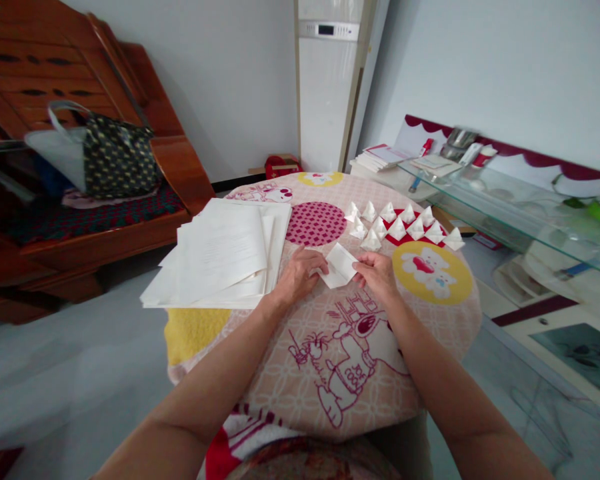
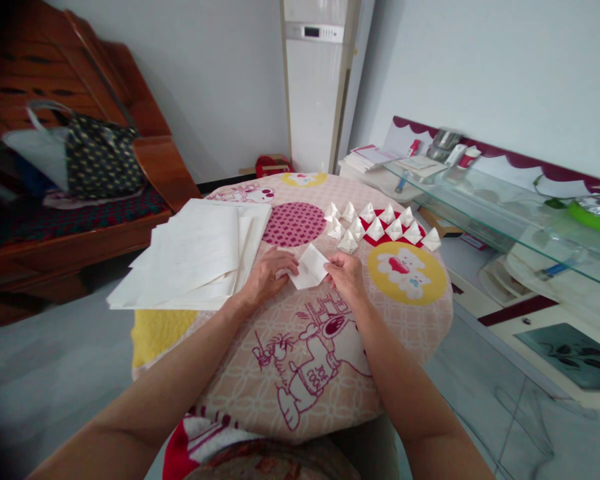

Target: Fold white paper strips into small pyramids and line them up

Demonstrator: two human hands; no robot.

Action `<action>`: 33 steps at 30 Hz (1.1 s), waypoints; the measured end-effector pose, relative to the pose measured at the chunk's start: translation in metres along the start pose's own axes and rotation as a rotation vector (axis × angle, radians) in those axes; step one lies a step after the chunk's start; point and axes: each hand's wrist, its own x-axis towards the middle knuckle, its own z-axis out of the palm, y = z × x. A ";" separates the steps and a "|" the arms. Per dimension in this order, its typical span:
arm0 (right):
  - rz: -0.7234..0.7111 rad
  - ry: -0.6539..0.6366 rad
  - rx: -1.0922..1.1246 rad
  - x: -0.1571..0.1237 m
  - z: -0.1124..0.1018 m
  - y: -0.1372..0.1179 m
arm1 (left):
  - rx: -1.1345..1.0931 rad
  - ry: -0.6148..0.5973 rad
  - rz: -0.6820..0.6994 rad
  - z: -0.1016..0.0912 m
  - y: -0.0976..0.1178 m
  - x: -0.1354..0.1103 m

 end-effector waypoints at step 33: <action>-0.785 -0.413 -0.820 -0.015 0.002 0.001 | 0.189 -0.173 0.012 -0.008 -0.023 -0.003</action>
